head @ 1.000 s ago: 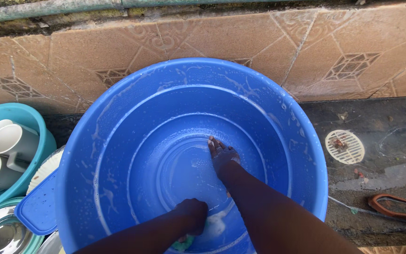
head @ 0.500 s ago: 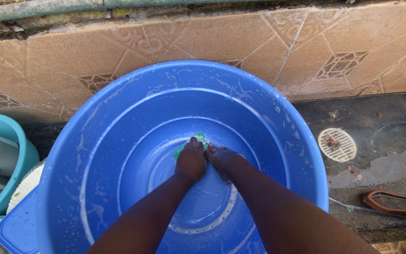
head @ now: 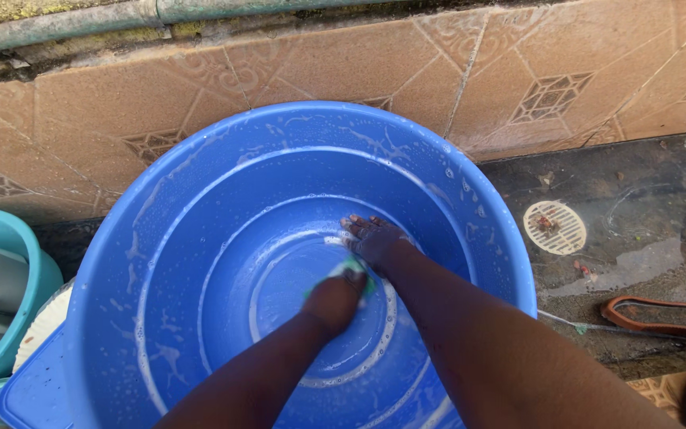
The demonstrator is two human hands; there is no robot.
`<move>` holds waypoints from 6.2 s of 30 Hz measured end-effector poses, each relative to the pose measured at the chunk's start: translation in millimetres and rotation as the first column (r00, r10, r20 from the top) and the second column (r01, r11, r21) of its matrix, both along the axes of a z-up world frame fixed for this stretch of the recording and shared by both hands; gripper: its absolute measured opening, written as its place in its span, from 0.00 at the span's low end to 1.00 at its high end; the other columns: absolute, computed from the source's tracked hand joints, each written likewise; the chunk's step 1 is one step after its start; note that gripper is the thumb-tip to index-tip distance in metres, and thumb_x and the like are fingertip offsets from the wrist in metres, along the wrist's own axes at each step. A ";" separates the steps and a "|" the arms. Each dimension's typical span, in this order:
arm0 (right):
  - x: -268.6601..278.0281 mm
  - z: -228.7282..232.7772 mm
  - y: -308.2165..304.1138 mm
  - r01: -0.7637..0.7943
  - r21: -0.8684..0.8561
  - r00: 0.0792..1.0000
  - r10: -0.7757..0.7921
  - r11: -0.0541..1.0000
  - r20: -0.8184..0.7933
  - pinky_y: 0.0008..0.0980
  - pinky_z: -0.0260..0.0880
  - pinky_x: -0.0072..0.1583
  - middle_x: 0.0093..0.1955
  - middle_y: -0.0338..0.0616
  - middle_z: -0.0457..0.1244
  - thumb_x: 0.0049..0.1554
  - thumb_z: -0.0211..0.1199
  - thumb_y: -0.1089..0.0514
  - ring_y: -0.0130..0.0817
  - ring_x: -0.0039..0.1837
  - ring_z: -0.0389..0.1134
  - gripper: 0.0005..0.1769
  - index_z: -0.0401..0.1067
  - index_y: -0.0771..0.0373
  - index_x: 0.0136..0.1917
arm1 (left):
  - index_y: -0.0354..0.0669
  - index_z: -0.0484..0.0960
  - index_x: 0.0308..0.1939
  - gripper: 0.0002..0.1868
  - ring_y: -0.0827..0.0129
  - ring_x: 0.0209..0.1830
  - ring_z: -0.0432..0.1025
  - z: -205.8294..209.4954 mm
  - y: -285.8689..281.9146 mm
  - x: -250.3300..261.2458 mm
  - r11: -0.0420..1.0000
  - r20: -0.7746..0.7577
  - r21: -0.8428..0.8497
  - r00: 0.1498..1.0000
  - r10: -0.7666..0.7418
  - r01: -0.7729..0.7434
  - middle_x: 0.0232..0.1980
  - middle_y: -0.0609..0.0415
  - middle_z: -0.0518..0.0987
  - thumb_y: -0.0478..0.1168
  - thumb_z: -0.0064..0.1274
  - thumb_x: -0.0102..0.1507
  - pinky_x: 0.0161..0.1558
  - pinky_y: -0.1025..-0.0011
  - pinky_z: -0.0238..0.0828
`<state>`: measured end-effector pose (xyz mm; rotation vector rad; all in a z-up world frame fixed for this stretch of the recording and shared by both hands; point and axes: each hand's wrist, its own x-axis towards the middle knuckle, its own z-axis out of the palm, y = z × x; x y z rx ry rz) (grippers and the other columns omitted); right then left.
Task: The person washes a large blue plastic basin with a sponge and soapy water, then rinses it under a running faucet.
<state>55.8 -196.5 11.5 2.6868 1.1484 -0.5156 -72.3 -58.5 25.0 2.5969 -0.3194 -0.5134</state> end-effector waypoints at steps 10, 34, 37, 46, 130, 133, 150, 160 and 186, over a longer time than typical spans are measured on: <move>-26.7 62.7 -13.5 0.118 -0.129 0.970 -0.142 0.985 -0.197 0.43 0.50 0.77 0.84 0.43 0.43 0.62 0.48 0.67 0.44 0.82 0.48 0.38 0.46 0.53 0.83 | 0.37 0.81 0.50 0.18 0.47 0.50 0.79 -11.8 78.5 55.3 0.926 0.243 0.217 0.936 0.255 -0.309 0.52 0.37 0.81 0.46 0.41 0.73 0.53 0.52 0.75; -11.9 30.0 -0.8 0.441 0.036 0.781 -0.363 0.897 -0.507 0.45 0.50 0.78 0.86 0.50 0.38 0.54 0.48 0.67 0.51 0.81 0.49 0.51 0.31 0.48 0.85 | 0.52 0.81 0.57 0.21 0.55 0.45 0.81 41.3 59.8 -9.8 0.973 -0.193 0.025 0.956 -0.220 0.229 0.50 0.45 0.82 0.47 0.30 0.73 0.56 0.59 0.73; -5.7 19.2 -3.4 0.439 0.039 0.792 -0.366 0.898 -0.490 0.45 0.51 0.77 0.84 0.52 0.40 0.53 0.49 0.67 0.52 0.80 0.51 0.51 0.32 0.49 0.84 | 0.47 0.76 0.60 0.23 0.53 0.48 0.81 24.8 73.6 37.4 0.977 -0.077 0.213 0.997 0.028 -0.011 0.50 0.42 0.83 0.45 0.25 0.74 0.57 0.56 0.75; -6.0 16.2 4.5 0.456 0.015 0.769 -0.386 0.890 -0.510 0.47 0.56 0.73 0.80 0.57 0.47 0.51 0.51 0.66 0.53 0.76 0.56 0.52 0.34 0.53 0.84 | 0.53 0.73 0.64 0.22 0.50 0.46 0.80 5.3 26.1 -2.9 0.910 0.025 0.156 0.919 -0.393 0.385 0.49 0.40 0.81 0.42 0.28 0.71 0.53 0.54 0.76; -19.4 36.1 33.7 0.575 -0.069 0.607 -0.482 0.815 -0.632 0.51 0.38 0.81 0.87 0.44 0.32 0.63 0.35 0.34 0.48 0.86 0.36 0.43 0.30 0.49 0.84 | 0.39 0.72 0.61 0.19 0.51 0.64 0.72 -35.8 44.4 59.1 0.987 0.341 0.161 0.937 -0.072 0.018 0.62 0.41 0.75 0.34 0.36 0.68 0.69 0.57 0.66; -6.0 30.1 19.6 0.587 -0.037 0.615 -0.476 0.809 -0.628 0.54 0.41 0.80 0.87 0.46 0.37 0.64 0.36 0.35 0.50 0.84 0.40 0.40 0.37 0.46 0.84 | 0.29 0.68 0.66 0.28 0.41 0.64 0.69 -41.3 21.8 4.7 0.913 0.393 0.232 0.826 -0.403 0.335 0.65 0.32 0.69 0.35 0.40 0.62 0.64 0.50 0.62; 11.2 97.8 -27.2 0.486 -0.043 0.767 -0.450 0.873 -0.458 0.52 0.60 0.69 0.73 0.50 0.59 0.55 0.51 0.51 0.48 0.69 0.62 0.31 0.64 0.52 0.72 | 0.43 0.77 0.63 0.22 0.50 0.68 0.70 69.0 86.6 11.0 0.944 0.368 0.210 0.915 0.163 -0.253 0.64 0.41 0.74 0.41 0.50 0.64 0.72 0.56 0.65; 0.1 56.1 -29.9 0.448 -0.055 0.784 -0.422 0.892 -0.456 0.51 0.67 0.65 0.70 0.50 0.63 0.49 0.55 0.61 0.50 0.65 0.67 0.34 0.67 0.51 0.71 | 0.45 0.64 0.73 0.32 0.39 0.80 0.45 15.0 15.2 -26.5 0.851 -0.049 0.351 0.915 -0.400 0.391 0.81 0.35 0.44 0.30 0.38 0.63 0.76 0.58 0.47; 6.1 77.7 -39.4 0.482 -0.016 0.764 -0.429 0.876 -0.483 0.50 0.57 0.74 0.76 0.53 0.58 0.64 0.36 0.35 0.52 0.75 0.60 0.38 0.64 0.58 0.74 | 0.42 0.77 0.62 0.23 0.51 0.64 0.74 43.5 -15.7 62.4 0.998 0.024 0.019 0.998 -0.059 0.059 0.61 0.42 0.79 0.47 0.39 0.68 0.69 0.56 0.66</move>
